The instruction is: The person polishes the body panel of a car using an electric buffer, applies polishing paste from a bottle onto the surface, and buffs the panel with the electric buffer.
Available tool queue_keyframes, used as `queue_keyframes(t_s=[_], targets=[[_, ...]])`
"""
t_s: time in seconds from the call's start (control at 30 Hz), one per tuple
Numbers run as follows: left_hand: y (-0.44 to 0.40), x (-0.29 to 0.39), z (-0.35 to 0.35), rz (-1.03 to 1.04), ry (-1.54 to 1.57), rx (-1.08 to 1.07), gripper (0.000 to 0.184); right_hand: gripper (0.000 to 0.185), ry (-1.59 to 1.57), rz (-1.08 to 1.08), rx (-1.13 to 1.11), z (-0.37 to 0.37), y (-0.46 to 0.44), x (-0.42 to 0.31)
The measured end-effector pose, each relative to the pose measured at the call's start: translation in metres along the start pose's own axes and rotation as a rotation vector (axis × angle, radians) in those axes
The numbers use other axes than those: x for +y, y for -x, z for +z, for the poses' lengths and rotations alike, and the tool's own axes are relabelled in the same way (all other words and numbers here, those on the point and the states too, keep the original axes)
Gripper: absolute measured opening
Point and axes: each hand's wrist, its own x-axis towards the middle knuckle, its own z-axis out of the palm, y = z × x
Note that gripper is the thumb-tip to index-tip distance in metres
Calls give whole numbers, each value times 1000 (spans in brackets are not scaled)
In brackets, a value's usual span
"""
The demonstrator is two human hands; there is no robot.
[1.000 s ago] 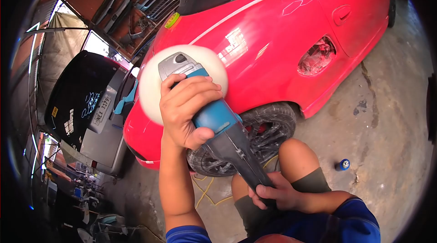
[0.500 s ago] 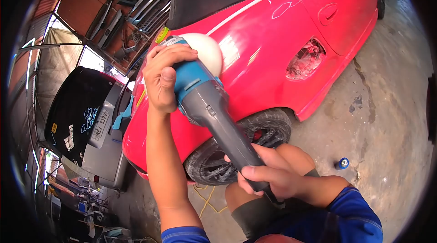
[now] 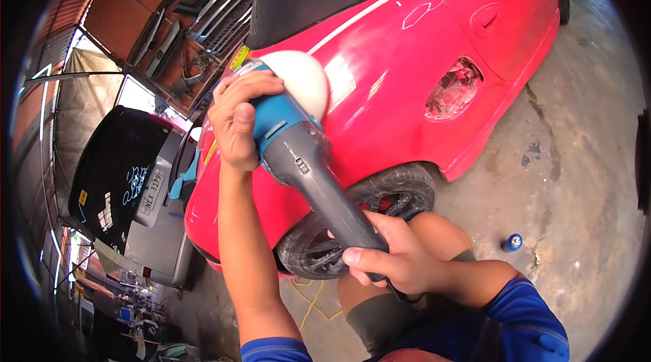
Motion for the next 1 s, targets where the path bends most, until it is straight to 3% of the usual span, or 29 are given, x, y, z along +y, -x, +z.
queue_keyframes(t_s=[0.37,0.73,1.0], targets=[[-7,24,12,-15,-23,-50,62,40,-75,93,-28,-18,18,7],[36,40,-5,-96,-175,-3,71,43,-87,118,-124,-30,16,31],[1,38,40,1,-79,-36,64,42,-12,64,-2,-52,36,21]])
